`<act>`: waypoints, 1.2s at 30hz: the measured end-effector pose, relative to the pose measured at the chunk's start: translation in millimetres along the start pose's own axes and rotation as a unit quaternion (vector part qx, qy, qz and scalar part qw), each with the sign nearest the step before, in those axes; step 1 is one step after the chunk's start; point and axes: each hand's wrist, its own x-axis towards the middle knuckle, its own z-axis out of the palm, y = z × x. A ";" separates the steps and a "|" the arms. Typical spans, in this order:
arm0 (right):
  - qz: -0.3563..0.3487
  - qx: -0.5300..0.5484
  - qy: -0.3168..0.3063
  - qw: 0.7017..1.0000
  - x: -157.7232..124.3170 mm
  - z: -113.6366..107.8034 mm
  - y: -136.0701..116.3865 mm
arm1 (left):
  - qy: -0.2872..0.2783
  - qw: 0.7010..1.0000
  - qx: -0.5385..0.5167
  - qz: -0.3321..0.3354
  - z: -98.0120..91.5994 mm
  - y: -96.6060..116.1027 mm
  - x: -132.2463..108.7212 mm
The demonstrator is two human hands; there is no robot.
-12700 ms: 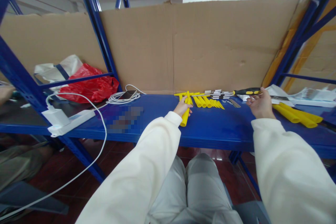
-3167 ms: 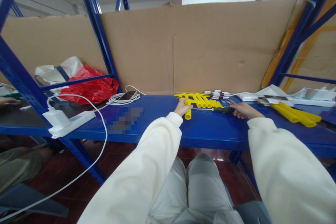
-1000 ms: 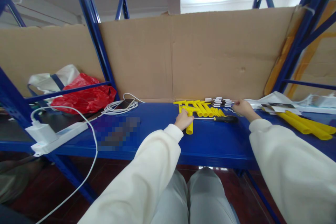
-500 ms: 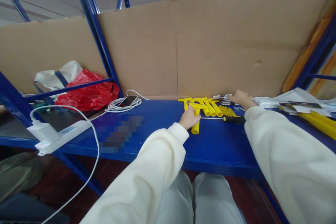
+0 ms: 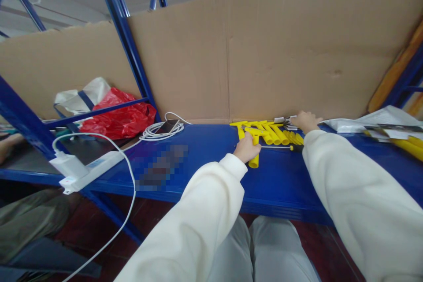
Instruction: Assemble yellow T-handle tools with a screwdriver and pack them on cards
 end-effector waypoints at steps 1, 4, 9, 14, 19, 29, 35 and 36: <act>-0.005 0.003 0.002 1.000 1.2 0.9 0.7 | 0.001 1.000 0.000 0.000 0.1 0.1 -0.3; -0.002 0.005 -0.010 1.000 7.9 3.9 1.4 | 0.000 1.000 0.002 0.000 0.5 0.1 -0.9; 0.020 0.011 0.003 1.000 22.6 10.2 -1.4 | -0.005 1.000 0.006 0.002 1.0 -0.1 -0.7; 0.023 0.002 -0.021 1.000 27.6 14.2 -3.5 | -0.001 1.000 0.003 -0.001 1.4 0.3 -0.6; 0.024 0.006 -0.008 1.000 23.3 15.2 -1.5 | -0.005 1.000 0.002 -0.003 0.6 2.0 -2.3; 0.041 0.064 -0.007 0.997 25.3 16.8 4.3 | -0.015 1.000 0.015 0.000 -0.9 3.2 -3.2; 0.030 0.041 -0.018 0.999 15.6 9.5 3.0 | -0.014 1.000 0.012 0.002 -0.4 2.5 -2.4; 0.028 0.036 -0.019 0.999 14.7 8.8 2.5 | -0.013 1.000 0.012 0.002 -0.4 2.5 -2.4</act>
